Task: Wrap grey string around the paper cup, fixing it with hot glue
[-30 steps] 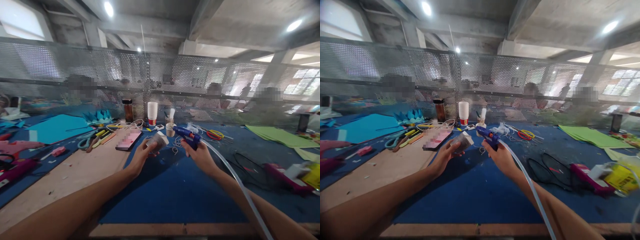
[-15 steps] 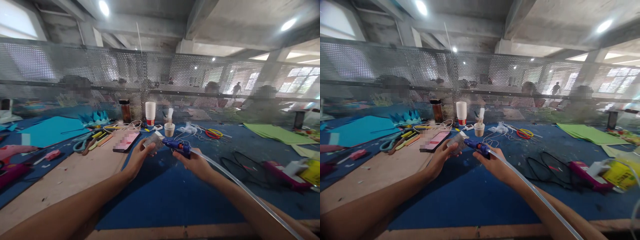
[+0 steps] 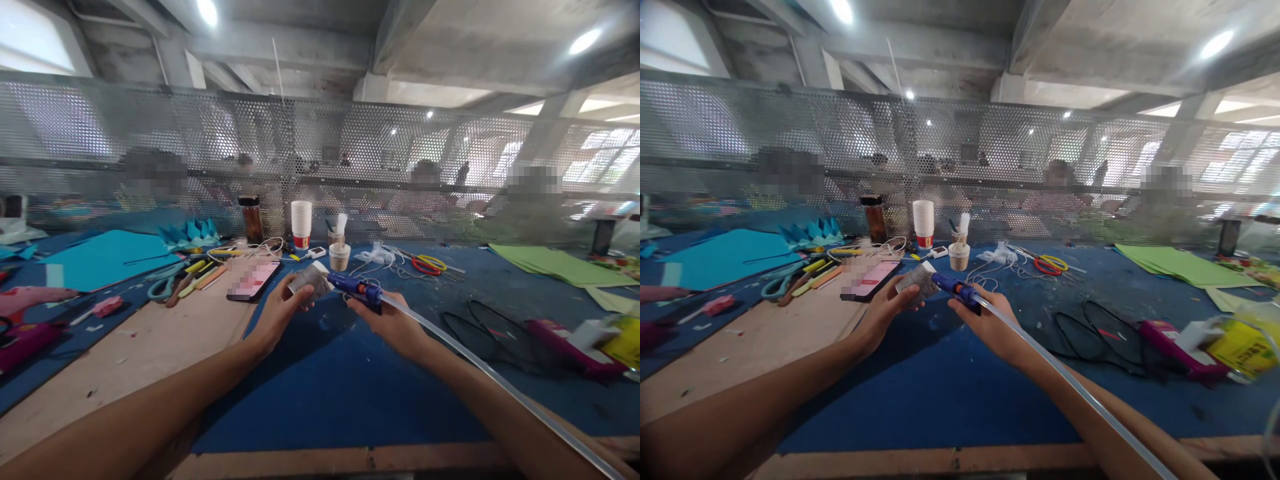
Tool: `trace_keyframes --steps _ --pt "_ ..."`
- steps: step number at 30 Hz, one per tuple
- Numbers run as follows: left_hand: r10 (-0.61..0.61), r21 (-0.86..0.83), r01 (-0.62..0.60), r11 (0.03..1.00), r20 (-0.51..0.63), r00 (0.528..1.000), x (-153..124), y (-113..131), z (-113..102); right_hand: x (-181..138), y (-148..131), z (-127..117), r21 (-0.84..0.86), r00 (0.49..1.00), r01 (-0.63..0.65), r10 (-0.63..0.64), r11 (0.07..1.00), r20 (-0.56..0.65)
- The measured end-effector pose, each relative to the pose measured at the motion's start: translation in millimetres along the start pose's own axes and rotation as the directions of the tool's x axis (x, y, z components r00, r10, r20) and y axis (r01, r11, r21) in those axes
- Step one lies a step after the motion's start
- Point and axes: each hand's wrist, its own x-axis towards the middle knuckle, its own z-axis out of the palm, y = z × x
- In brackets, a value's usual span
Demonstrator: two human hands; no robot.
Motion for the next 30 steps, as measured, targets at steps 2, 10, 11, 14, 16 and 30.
trace_keyframes --steps 2,10,11,14,16,30 --pt "-0.001 0.002 0.001 1.0 -0.008 1.0 -0.7 1.0 0.7 0.1 -0.4 -0.1 -0.025 1.0 0.01 -0.01 1.0 -0.015" --pt "0.019 0.01 -0.019 1.0 -0.006 1.0 -0.1 0.7 0.7 -0.1 0.7 -0.2 -0.009 1.0 0.022 -0.022 1.0 -0.003" --pt "0.023 0.014 -0.022 1.0 -0.006 1.0 0.0 0.1 0.4 0.0 1.0 -0.3 -0.007 1.0 0.022 -0.022 1.0 0.0" --pt "0.024 0.028 -0.024 0.999 0.001 1.0 0.2 -0.8 -0.6 0.4 1.2 -0.6 -0.014 1.0 0.03 -0.031 0.999 -0.003" --pt "0.025 0.034 -0.025 0.999 0.01 1.0 0.4 -0.8 -0.9 0.5 1.3 -0.7 -0.016 0.999 0.034 -0.034 0.999 -0.001" --pt "-0.002 0.018 0.002 1.0 0.013 1.0 0.7 -0.5 -1.5 -0.8 3.5 -0.3 -0.031 0.999 0.039 -0.039 0.999 0.005"
